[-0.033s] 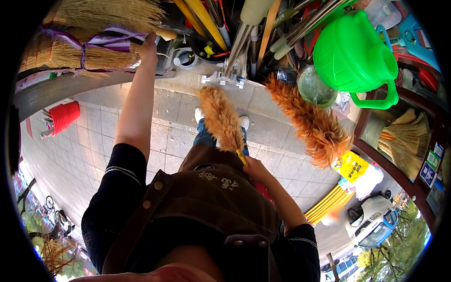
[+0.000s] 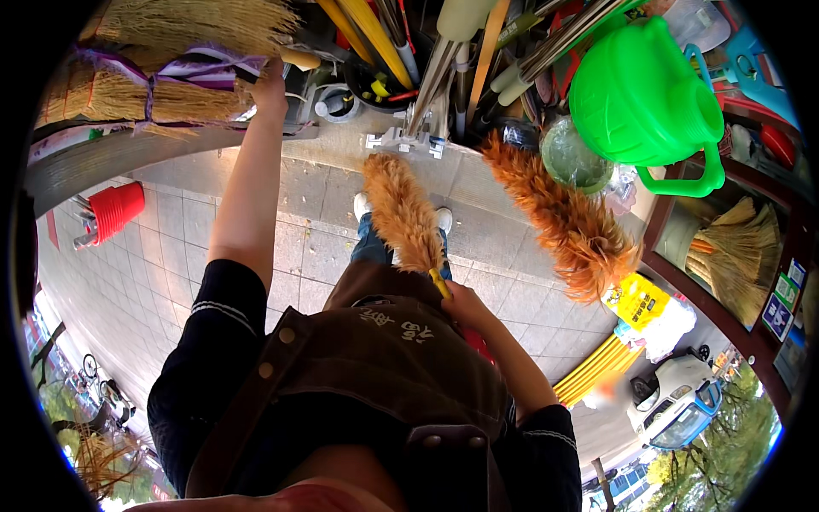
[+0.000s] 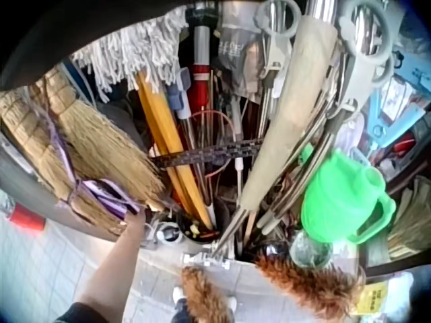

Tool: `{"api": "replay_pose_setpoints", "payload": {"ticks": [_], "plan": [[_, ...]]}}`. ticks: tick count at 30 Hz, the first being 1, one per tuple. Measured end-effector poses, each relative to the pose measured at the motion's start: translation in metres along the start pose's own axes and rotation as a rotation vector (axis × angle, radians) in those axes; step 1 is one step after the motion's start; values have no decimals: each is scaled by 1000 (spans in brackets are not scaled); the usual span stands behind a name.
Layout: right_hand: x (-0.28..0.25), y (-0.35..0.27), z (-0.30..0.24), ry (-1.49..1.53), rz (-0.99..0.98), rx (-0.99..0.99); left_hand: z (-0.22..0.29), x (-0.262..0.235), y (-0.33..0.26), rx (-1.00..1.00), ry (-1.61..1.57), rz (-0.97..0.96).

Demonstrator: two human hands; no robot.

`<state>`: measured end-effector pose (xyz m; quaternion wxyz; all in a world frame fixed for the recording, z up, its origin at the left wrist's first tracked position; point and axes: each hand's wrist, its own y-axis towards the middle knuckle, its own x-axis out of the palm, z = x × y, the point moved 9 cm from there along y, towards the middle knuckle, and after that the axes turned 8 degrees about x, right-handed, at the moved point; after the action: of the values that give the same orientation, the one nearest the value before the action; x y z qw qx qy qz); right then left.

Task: The person picks up a duster head and a metal pole, then attaches them together to form a long-handled duster. They demonstrate the assembled duster by sweeping the floor, then disassemble it and return the components to the storage rack.

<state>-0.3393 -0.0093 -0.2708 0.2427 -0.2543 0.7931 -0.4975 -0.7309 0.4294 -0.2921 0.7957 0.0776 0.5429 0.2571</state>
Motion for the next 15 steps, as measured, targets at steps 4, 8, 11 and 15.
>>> {"api": "replay_pose_setpoints", "payload": {"ticks": [4,8,11,15], "plan": [[-1,1,6,7,-11,-21,-31,31,-6,38,-544,59],[-2,-2,10,5,-15,-13,-38,37,-11,-160,-715,-42],[-1,-1,17,-34,24,-37,-3,13,-35,-414,-963,-118],[4,8,44,-135,55,-83,32,-42,-102,-345,-835,-304]]}}
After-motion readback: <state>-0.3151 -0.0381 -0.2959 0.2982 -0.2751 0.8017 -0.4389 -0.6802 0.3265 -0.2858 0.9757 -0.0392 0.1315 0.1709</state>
